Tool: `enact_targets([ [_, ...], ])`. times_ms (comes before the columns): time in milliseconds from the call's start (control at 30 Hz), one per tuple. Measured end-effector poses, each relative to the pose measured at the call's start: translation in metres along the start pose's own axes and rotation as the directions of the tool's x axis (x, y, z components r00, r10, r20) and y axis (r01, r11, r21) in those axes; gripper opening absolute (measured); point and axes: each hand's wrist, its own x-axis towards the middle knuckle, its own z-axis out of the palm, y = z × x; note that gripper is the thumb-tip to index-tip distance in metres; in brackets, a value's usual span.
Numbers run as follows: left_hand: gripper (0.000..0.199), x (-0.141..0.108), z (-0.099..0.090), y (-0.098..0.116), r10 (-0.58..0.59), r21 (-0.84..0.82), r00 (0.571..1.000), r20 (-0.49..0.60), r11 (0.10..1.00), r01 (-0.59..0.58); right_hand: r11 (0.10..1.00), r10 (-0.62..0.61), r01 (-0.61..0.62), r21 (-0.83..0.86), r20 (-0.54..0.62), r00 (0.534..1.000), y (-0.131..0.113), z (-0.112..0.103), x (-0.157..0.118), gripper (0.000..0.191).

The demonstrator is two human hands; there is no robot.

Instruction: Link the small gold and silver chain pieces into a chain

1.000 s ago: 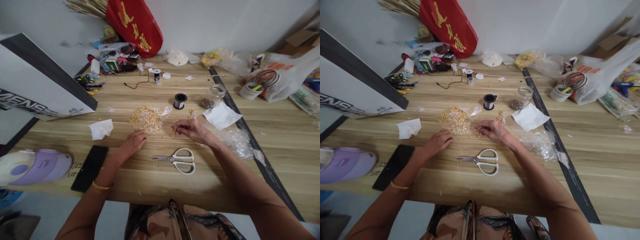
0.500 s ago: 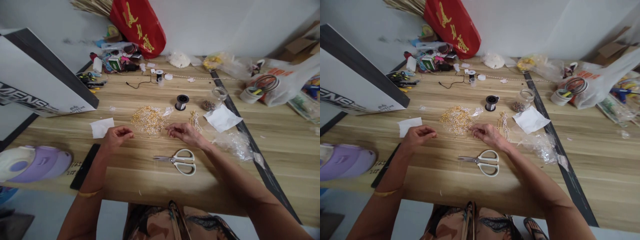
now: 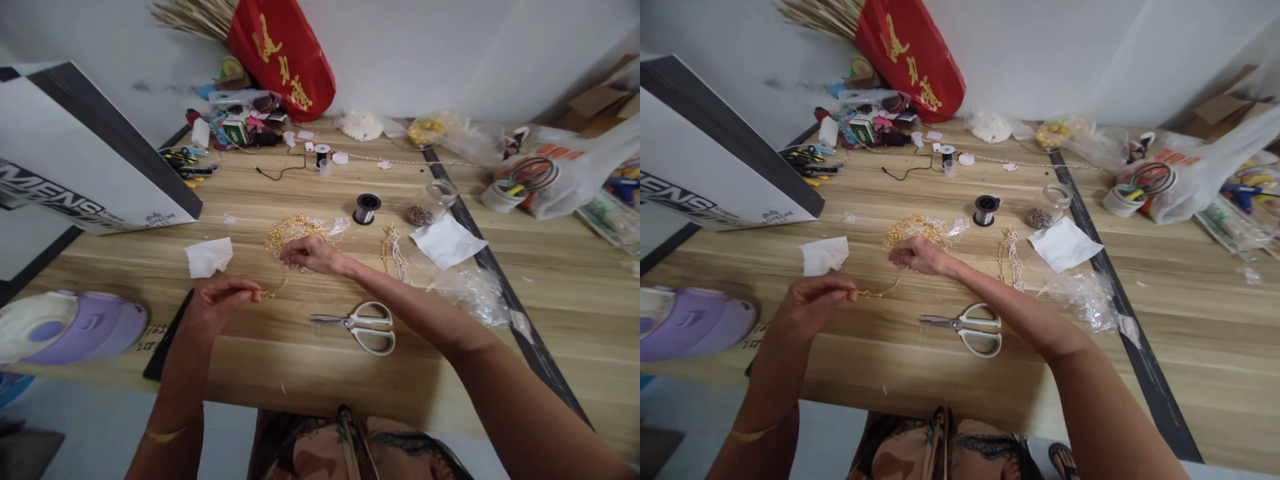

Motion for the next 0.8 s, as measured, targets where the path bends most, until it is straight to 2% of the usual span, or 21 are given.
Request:
enact_targets([
  [167, 0.008, -0.017, 0.002, -0.013, -0.095, 0.118, 0.995, 0.005, 0.988, 0.094, 0.993, 0.008, 0.0, -0.116, 0.073, 0.997, 0.001, 0.028, 0.046, 0.025],
  [267, 0.009, -0.026, 0.008, -0.022, -0.147, 0.091, 0.988, -0.04, 0.984, 0.15, 0.971, 0.03, -0.01, -0.24, 0.082, 0.996, 0.008, 0.043, 0.062, 0.025],
  [367, 0.013, -0.037, 0.021, -0.03, -0.263, 0.003, 0.957, -0.121, 0.964, 0.266, 0.959, 0.039, -0.018, -0.281, 0.07, 0.997, 0.012, 0.047, 0.064, 0.035],
  [433, 0.017, -0.044, 0.032, -0.035, -0.359, -0.087, 0.922, -0.142, 0.933, 0.35, 0.948, -0.013, 0.025, -0.316, 0.038, 0.999, 0.01, 0.043, 0.057, 0.04],
  [533, 0.018, -0.052, 0.051, -0.043, -0.387, -0.21, 0.896, -0.218, 0.915, 0.344, 0.926, -0.106, 0.096, -0.365, -0.006, 0.994, -0.001, 0.032, 0.033, 0.031],
  [700, 0.018, -0.054, 0.078, -0.051, -0.443, -0.374, 0.875, -0.196, 0.858, 0.351, 0.94, -0.063, 0.07, -0.335, 0.032, 0.998, -0.023, 0.017, -0.029, 0.014],
  [800, 0.019, -0.05, 0.09, -0.054, -0.462, -0.521, 0.878, -0.129, 0.785, 0.336, 0.935, -0.064, 0.073, -0.347, 0.036, 0.997, -0.029, 0.017, -0.064, 0.022],
])
